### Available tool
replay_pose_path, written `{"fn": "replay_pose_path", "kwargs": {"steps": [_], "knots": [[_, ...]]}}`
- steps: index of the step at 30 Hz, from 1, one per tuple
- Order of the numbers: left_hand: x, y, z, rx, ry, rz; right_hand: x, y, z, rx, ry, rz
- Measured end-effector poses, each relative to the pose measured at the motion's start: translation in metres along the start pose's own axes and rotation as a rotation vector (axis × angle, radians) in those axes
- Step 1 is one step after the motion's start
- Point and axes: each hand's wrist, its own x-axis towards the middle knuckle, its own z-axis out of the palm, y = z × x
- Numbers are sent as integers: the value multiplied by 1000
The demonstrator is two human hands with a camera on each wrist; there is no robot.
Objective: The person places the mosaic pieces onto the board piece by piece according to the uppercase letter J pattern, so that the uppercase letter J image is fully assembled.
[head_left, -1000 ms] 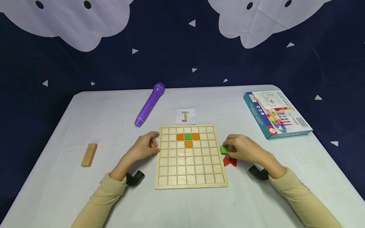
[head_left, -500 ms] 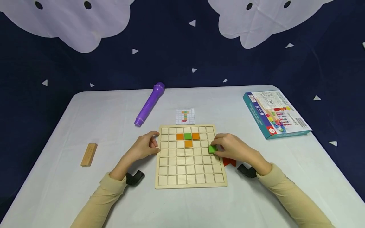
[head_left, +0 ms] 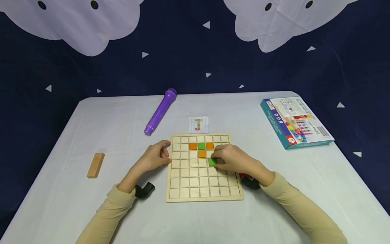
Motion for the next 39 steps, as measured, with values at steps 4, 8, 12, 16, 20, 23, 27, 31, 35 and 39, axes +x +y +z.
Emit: {"fn": "replay_pose_path", "kwargs": {"steps": [4,8,12,16,20,23,27,31,35,39], "knots": [[-1,1,0,0,1,4,6,-6,1,8,-13,-3],[-1,1,-1,-1,0,4,11,-9,2,-3,-22,0],[-1,0,-1,1,2,2,15,-12,2,0,-31,1],[-1,-1,0,-1,1,6,19,-13,5,5,-41,0],[0,-1,0,-4,0,10,21,-13,8,-4,-55,1],[0,-1,0,-3,1,10,22,-13,8,-14,-56,-2],[-1,0,0,-1,-2,9,24,-13,8,-18,-53,-4],[-1,1,-1,-3,-5,4,26,-14,8,-12,-52,-7],[0,1,-1,-4,-9,2,27,-15,9,-8,-48,-16],[-1,1,-1,-5,-11,1,28,-15,10,0,-34,-22]]}}
